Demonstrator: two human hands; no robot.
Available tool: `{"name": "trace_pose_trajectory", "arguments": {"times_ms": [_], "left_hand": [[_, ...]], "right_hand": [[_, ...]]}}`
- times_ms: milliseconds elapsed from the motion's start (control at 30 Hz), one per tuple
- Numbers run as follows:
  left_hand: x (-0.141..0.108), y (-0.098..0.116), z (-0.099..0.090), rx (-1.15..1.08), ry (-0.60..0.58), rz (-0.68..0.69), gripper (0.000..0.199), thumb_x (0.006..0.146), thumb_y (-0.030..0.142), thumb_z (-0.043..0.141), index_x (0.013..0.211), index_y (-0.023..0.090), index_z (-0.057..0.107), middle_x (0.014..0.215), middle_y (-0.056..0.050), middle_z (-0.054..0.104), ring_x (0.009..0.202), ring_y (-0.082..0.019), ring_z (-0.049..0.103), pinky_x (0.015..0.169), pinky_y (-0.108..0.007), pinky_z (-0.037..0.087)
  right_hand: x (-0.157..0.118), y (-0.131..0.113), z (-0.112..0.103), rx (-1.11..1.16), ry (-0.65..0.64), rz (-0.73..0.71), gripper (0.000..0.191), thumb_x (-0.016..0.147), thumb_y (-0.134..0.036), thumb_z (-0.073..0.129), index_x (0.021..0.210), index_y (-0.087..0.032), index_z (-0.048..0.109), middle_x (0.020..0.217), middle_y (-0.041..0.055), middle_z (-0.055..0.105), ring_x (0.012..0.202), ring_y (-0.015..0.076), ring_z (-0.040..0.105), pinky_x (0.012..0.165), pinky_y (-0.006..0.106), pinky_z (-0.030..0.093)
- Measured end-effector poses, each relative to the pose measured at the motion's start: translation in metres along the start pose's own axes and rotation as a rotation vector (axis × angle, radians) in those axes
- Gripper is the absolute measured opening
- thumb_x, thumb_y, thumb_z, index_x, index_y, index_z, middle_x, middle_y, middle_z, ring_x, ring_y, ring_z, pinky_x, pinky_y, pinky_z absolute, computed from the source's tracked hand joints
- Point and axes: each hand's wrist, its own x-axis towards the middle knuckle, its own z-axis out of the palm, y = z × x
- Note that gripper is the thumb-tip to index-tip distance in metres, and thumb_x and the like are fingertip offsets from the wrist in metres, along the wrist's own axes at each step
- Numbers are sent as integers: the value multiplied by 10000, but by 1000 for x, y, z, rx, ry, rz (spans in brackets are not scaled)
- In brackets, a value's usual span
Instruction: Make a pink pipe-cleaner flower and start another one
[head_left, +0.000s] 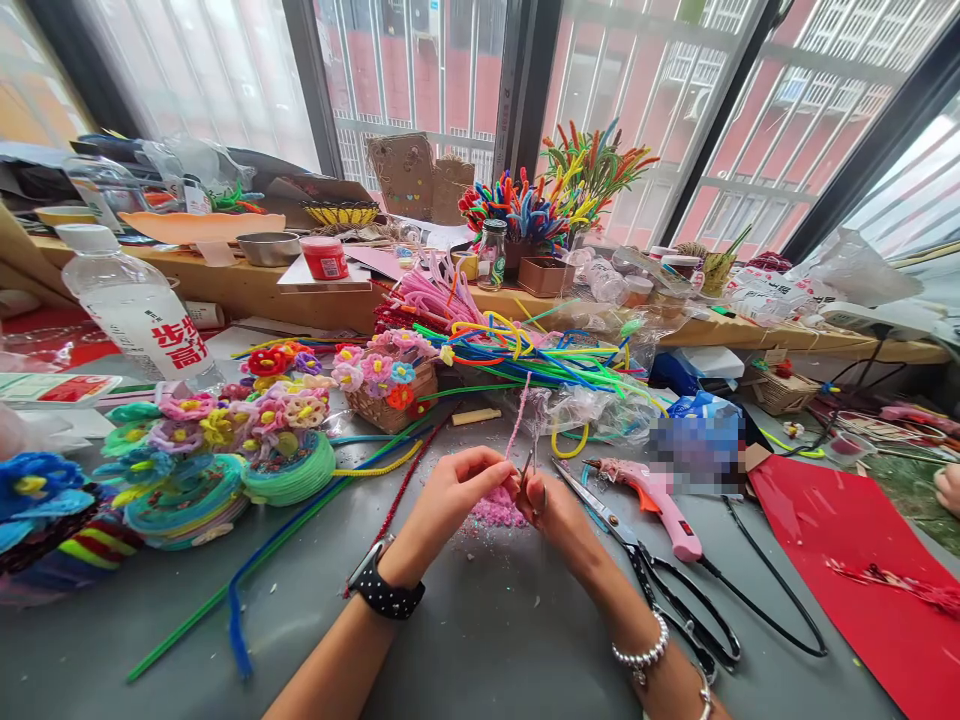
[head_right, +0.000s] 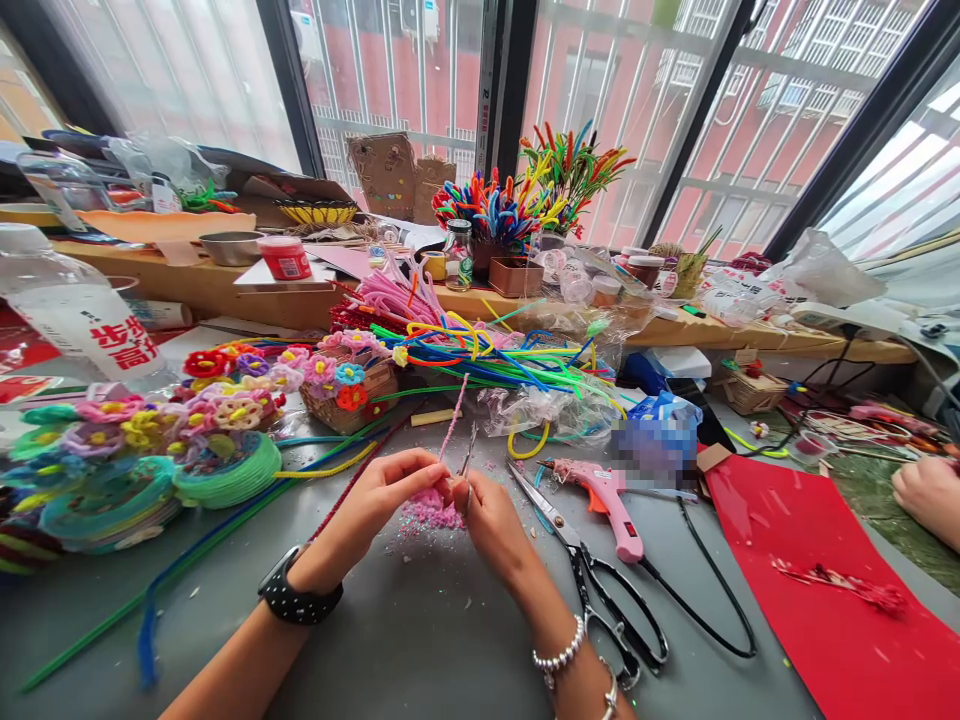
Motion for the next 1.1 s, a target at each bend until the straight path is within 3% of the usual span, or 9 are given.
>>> {"name": "trace_pose_trajectory", "arguments": {"times_ms": [133, 467, 633, 833, 1100], "left_hand": [[-1, 2, -1, -92, -45, -34, 189, 705, 298, 529, 646, 131, 597, 624, -10, 601, 599, -120, 516, 594, -227, 390], [-2, 2, -5, -137, -164, -79, 221, 706, 295, 537, 608, 116, 623, 568, -8, 568, 565, -108, 483, 578, -218, 364], [-2, 3, -6, -115, -168, -103, 231, 704, 309, 540, 592, 124, 620, 573, -14, 582, 563, -113, 491, 568, -214, 364], [-3, 2, -8, -118, -154, -106, 238, 707, 325, 537, 608, 123, 616, 596, -23, 595, 591, -122, 505, 585, -214, 370], [-2, 4, -6, -59, -124, -98, 226, 689, 325, 540, 595, 130, 604, 573, -11, 566, 576, -117, 481, 574, -211, 364]], "right_hand": [[-1, -4, 3, 62, -67, -67, 550, 694, -713, 220, 622, -184, 356, 589, -27, 321, 543, 101, 288, 472, 214, 235], [-1, -8, -1, -40, -76, -103, 600, 703, -705, 206, 589, -160, 430, 549, -23, 362, 527, 99, 326, 469, 215, 241], [0, -5, -2, -64, -78, -84, 620, 695, -707, 235, 531, -152, 456, 508, -17, 399, 501, 98, 359, 473, 214, 268], [0, -6, 0, -67, 12, -65, 569, 731, -630, 331, 461, -152, 480, 450, -18, 434, 464, 92, 387, 488, 211, 295], [1, 0, -1, -21, 55, 3, 520, 712, -611, 382, 455, -161, 418, 444, -34, 358, 456, 82, 323, 442, 207, 262]]}}
